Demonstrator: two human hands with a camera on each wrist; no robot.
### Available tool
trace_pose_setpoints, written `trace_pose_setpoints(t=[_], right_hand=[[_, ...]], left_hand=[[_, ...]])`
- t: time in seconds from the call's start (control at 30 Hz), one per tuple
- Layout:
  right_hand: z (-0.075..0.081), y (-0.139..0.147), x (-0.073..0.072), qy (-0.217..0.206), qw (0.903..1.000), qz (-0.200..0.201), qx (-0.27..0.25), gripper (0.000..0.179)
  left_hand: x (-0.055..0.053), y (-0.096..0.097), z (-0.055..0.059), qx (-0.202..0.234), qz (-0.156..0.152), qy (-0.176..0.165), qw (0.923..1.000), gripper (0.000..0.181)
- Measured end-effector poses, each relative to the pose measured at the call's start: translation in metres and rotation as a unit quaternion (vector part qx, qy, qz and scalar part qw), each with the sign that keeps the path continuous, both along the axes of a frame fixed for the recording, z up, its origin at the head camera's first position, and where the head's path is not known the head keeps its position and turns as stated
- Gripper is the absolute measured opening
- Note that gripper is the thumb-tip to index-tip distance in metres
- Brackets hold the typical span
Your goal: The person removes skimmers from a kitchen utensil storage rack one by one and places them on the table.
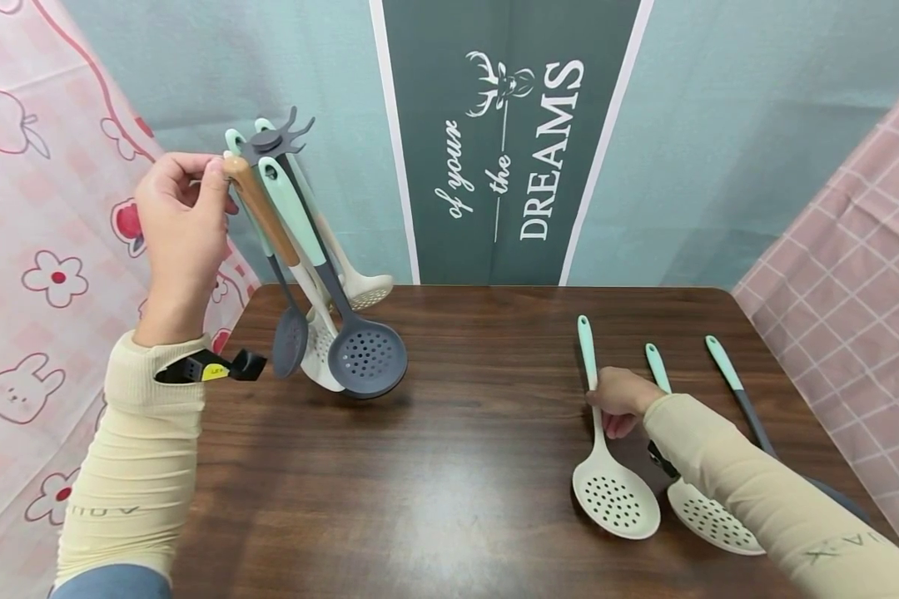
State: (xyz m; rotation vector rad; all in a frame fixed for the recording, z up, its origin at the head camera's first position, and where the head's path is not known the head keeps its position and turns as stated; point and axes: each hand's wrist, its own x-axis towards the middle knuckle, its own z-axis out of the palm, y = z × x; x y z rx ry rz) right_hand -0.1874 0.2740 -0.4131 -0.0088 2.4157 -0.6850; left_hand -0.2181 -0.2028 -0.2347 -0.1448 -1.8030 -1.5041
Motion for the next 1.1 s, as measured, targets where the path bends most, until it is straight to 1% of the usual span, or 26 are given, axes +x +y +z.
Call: trace_pose_setpoints(t=[0.17,0.33,0.47,0.57,0.73,0.9,0.97,1.1], right_hand=[[-0.003,0.002,0.000,-0.007,1.0000,0.002,-0.001,0.015],[-0.006,0.003,0.000,-0.014,0.9999,-0.010,-0.001,0.028],[-0.007,0.003,-0.001,-0.016,0.9997,-0.016,0.003,0.021],[-0.008,0.003,-0.002,-0.013,0.9998,-0.012,0.006,0.017],[-0.011,0.003,-0.004,-0.011,0.9998,-0.008,0.012,0.017],[-0.017,0.004,-0.006,-0.005,0.9996,0.003,0.028,0.022],[-0.020,0.005,-0.006,-0.003,0.9993,0.007,0.037,0.027],[-0.026,0.005,-0.006,0.002,0.9989,0.008,0.047,0.030]], left_hand=[[0.000,0.000,0.000,-0.003,0.003,-0.001,1.0000,0.007],[0.000,0.000,0.001,-0.006,0.002,-0.002,1.0000,0.008],[0.000,0.000,0.001,-0.003,0.000,0.000,1.0000,0.008],[0.000,0.000,0.000,0.001,0.000,-0.001,1.0000,0.007],[-0.001,-0.001,0.000,0.000,0.002,-0.001,1.0000,0.007],[0.000,-0.001,0.001,-0.006,0.002,-0.001,1.0000,0.008],[0.000,0.000,0.001,-0.008,0.002,-0.001,1.0000,0.008],[0.001,0.000,0.001,-0.009,0.002,-0.001,1.0000,0.008]])
